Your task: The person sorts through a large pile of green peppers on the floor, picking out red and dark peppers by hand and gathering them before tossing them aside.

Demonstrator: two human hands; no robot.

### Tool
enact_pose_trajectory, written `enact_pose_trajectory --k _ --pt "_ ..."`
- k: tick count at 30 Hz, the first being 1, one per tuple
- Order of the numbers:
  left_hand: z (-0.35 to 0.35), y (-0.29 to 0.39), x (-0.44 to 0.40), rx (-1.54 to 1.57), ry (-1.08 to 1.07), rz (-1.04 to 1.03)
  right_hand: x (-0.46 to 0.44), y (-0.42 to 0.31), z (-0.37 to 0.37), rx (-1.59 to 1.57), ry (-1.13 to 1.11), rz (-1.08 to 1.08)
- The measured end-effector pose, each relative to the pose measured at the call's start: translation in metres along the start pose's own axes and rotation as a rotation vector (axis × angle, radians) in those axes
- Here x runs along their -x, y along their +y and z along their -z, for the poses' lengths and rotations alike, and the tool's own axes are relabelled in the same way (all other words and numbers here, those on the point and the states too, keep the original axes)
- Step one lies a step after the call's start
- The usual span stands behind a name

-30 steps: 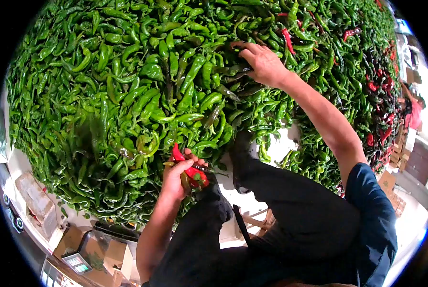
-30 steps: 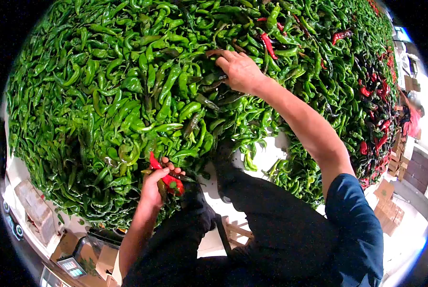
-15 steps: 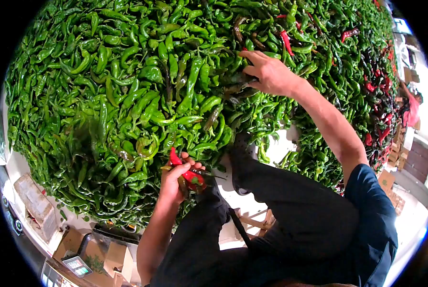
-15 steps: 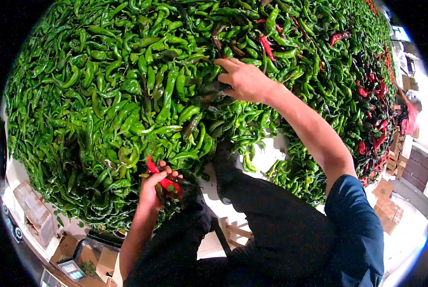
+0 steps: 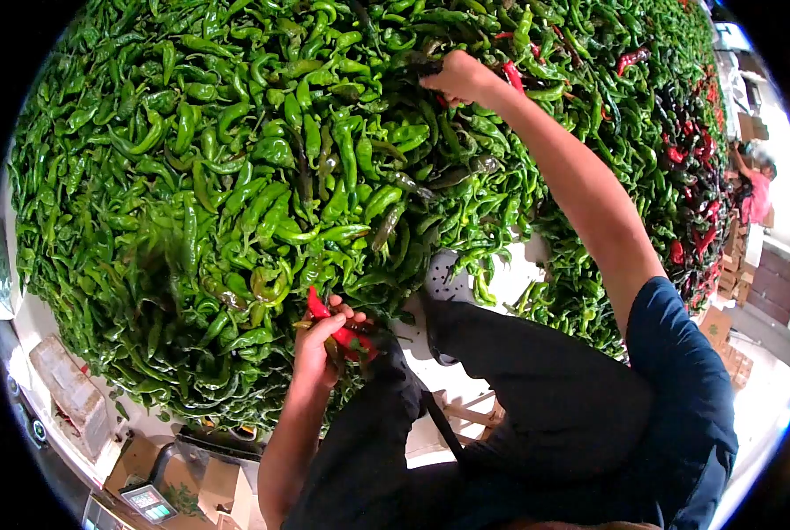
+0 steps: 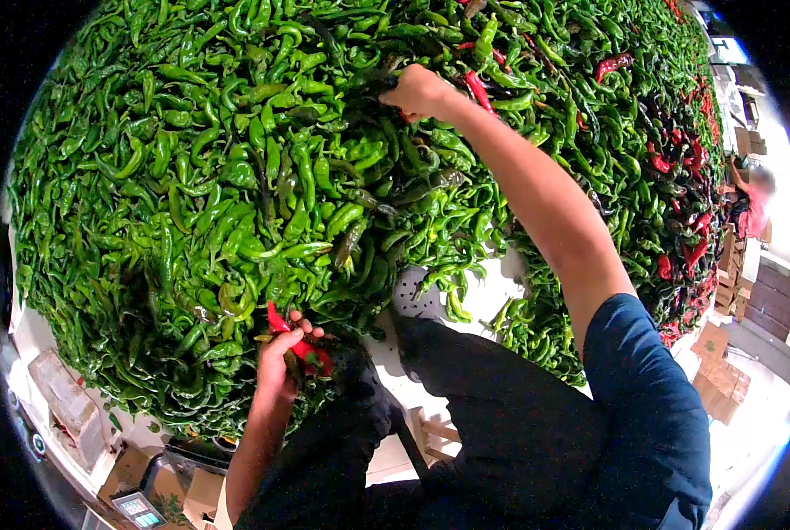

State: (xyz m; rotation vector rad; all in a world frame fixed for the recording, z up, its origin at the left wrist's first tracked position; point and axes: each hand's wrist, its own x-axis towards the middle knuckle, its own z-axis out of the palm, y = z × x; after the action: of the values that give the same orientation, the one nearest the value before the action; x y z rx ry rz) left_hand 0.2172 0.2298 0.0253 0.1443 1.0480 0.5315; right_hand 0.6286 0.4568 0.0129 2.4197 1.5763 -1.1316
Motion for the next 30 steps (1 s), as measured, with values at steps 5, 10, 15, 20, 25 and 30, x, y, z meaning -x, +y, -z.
enact_pose_trajectory --k 5,10,15,20,25,30 --pt "-0.011 0.005 -0.003 -0.007 -0.037 -0.028 0.002 -0.018 -0.025 0.218 0.245 -0.116" --pt "-0.021 0.014 -0.003 0.097 -0.137 -0.102 -0.011 0.023 -0.016 -0.25 0.185 0.031" --pt "-0.015 0.023 -0.009 0.196 -0.186 -0.143 0.075 0.003 0.021 -1.226 -0.334 0.159" --pt "-0.042 0.038 -0.018 0.233 -0.217 -0.223 0.12 -0.043 -0.02 -1.219 -0.268 0.168" --pt "-0.069 0.043 -0.028 0.089 -0.152 -0.452 0.192 -0.092 -0.086 -0.095 0.17 0.422" --pt "-0.063 0.033 -0.025 -0.05 -0.167 -0.497 0.228 -0.1 -0.127 0.257 0.364 0.84"
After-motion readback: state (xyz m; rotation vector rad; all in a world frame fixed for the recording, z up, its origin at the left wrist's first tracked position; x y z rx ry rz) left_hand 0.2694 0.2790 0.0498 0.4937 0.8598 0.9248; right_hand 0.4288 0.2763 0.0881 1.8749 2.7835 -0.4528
